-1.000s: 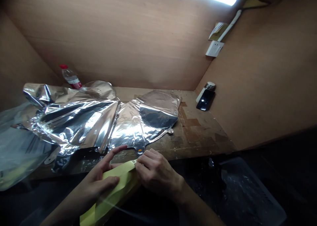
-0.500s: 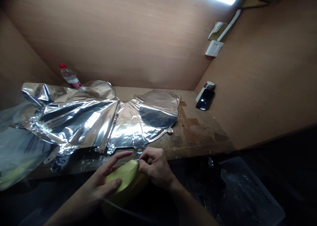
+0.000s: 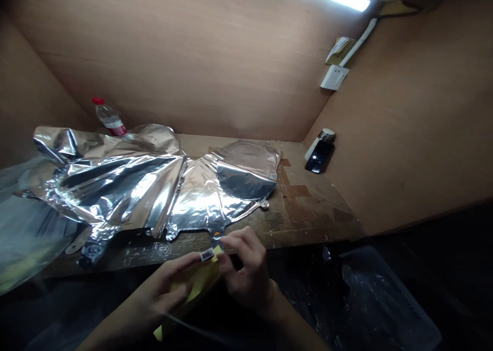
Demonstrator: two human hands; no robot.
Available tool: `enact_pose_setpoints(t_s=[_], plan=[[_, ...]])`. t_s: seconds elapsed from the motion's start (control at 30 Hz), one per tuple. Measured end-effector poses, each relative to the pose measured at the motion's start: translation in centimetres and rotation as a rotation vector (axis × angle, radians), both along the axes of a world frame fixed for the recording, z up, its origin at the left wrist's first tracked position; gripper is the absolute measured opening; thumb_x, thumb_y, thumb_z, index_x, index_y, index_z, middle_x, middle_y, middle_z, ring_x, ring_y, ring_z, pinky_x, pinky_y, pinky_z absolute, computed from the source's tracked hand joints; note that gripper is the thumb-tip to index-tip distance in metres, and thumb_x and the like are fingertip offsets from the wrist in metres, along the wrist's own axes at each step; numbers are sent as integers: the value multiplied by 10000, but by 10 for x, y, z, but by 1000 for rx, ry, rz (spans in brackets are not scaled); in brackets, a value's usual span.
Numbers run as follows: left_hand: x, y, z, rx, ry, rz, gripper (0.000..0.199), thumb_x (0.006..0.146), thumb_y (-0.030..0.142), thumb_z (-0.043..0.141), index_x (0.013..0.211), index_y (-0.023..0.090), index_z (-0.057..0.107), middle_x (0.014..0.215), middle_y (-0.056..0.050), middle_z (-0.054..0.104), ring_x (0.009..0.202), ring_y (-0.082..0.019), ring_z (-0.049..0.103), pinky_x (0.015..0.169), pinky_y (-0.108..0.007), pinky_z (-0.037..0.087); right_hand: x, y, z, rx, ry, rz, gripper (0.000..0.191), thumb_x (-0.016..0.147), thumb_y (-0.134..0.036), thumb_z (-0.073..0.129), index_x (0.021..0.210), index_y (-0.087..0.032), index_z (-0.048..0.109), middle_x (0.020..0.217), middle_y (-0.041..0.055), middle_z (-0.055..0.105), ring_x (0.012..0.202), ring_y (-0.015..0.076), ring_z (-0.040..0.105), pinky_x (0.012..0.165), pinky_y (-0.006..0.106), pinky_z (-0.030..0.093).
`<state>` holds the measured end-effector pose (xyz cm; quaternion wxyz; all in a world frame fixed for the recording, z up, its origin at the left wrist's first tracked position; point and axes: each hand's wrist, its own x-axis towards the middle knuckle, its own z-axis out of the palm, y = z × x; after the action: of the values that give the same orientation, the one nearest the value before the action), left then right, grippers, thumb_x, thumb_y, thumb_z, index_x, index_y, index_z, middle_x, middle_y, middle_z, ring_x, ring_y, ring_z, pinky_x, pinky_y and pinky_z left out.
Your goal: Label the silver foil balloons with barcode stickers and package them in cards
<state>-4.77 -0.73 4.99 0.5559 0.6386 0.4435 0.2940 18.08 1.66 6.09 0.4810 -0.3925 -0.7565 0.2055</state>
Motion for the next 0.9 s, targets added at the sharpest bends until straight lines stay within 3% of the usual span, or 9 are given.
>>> enact_pose_setpoints(t_s=[0.1,0.17,0.27,0.33,0.47,0.63,0.8,0.83,0.9], plan=[[2,-2,5,-25,-15,-122,588,843,111,533,1390,308,621,1291,-14,700,1176,-276,644,1029,-366,534,11,10,9,-574,117,230,214,923,-317,664,1084,-178,693,968,65,687,804,176,623,686,289,516],[5,-1,4,-27,6,-150,620,839,83,517,1413,304,600,1314,-19,691,1181,-268,649,1032,-364,534,17,20,11,-774,160,334,210,894,-362,704,946,-158,708,872,43,688,761,163,613,674,269,503],[13,3,-10,103,75,-139,644,825,33,486,1406,287,602,1432,-39,614,1309,-261,577,1152,-406,432,23,43,7,-710,221,174,217,866,-366,721,839,-151,707,780,23,673,721,156,596,675,268,483],[21,7,-24,240,112,-153,665,820,19,483,1424,283,577,1565,-52,474,1400,-263,493,1201,-423,365,22,62,1,-640,173,91,209,846,-358,723,830,-150,723,766,18,679,706,154,593,673,269,473],[35,6,-45,327,233,-207,833,775,-37,467,1529,313,421,1698,-54,166,1397,-293,499,1150,-429,432,6,98,-12,-646,-46,130,179,816,-315,728,791,-139,746,750,20,704,703,157,616,664,255,463],[39,-1,-52,315,326,-216,801,708,-71,448,1428,275,516,1708,-47,63,1328,-310,569,1091,-399,489,-17,118,-21,-657,-326,106,213,794,-341,777,718,-147,732,656,17,687,608,147,596,568,238,407],[22,-4,-46,297,192,-232,741,745,-33,489,1422,266,532,1702,-56,136,1410,-313,480,1150,-410,434,8,90,0,-432,-468,-246,347,831,-432,773,627,-177,655,647,64,649,667,194,603,647,291,430],[15,-6,-40,282,137,-251,714,776,-6,513,1429,281,534,1691,-57,198,1436,-317,444,1169,-424,408,17,75,6,-413,-431,-247,327,867,-442,738,686,-176,674,694,68,663,699,198,614,677,295,453],[2,-11,-24,236,28,-311,627,849,71,555,1425,319,549,1652,-53,319,1466,-320,396,1184,-450,380,35,39,10,-511,-243,19,303,839,-460,771,952,-183,724,882,69,708,826,209,650,770,304,502]])
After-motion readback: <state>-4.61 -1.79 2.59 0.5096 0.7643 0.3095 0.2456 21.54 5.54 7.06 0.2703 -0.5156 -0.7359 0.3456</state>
